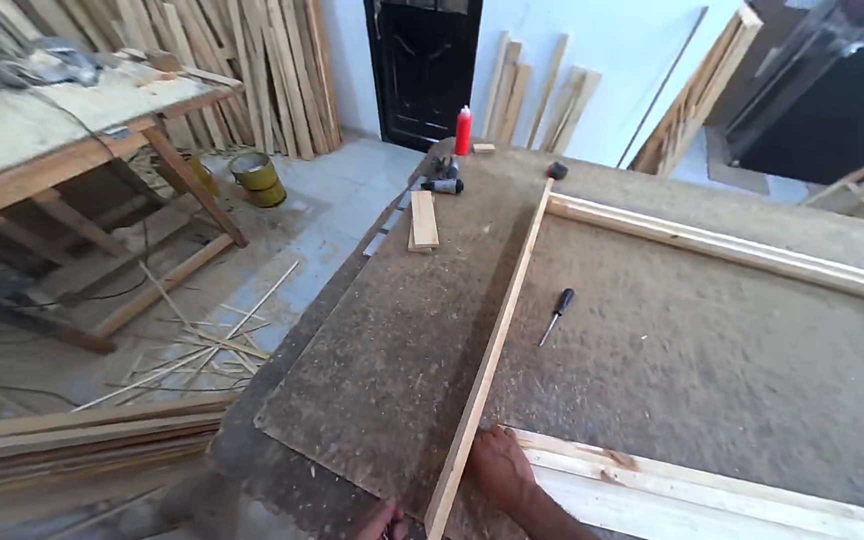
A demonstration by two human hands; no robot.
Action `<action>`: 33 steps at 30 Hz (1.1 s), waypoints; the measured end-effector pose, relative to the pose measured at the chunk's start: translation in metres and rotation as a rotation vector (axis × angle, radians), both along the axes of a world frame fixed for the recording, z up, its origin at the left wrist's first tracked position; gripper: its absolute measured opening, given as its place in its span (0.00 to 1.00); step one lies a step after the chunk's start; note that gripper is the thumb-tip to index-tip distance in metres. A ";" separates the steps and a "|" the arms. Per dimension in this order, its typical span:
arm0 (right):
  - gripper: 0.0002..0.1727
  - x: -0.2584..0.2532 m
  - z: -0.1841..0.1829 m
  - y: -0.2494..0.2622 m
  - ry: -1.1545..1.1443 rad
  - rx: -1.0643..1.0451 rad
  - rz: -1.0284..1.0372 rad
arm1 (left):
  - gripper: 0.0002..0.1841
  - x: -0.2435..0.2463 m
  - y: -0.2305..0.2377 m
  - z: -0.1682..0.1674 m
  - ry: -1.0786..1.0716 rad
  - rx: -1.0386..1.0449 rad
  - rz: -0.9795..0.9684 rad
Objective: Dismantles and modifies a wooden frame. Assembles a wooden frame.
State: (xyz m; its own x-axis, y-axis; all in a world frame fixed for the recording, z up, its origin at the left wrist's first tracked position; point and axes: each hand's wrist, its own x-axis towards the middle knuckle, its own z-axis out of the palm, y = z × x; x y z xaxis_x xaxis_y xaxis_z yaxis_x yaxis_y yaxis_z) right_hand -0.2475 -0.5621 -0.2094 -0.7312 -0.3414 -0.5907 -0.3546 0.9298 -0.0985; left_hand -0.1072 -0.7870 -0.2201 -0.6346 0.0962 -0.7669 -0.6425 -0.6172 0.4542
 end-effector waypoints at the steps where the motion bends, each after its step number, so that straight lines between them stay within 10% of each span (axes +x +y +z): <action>1: 0.16 0.000 -0.001 -0.001 -0.004 0.017 0.005 | 0.19 0.001 0.000 0.001 0.003 -0.002 0.009; 7: 0.18 0.005 -0.013 0.013 0.068 -0.054 0.068 | 0.19 0.006 0.009 0.015 -0.034 -0.066 0.158; 14: 0.11 0.058 0.061 0.050 0.215 -0.818 -0.622 | 0.21 0.013 -0.005 0.052 0.027 0.189 0.376; 18: 0.06 0.094 0.119 0.010 0.213 -1.185 -0.426 | 0.24 0.023 -0.002 0.065 0.202 0.368 0.428; 24: 0.11 0.107 0.119 -0.070 0.264 -0.941 0.015 | 0.37 0.017 0.010 0.079 0.294 0.429 0.333; 33: 0.10 0.105 0.095 -0.014 0.192 -1.090 -0.268 | 0.16 -0.008 -0.036 0.054 -0.060 -0.016 0.357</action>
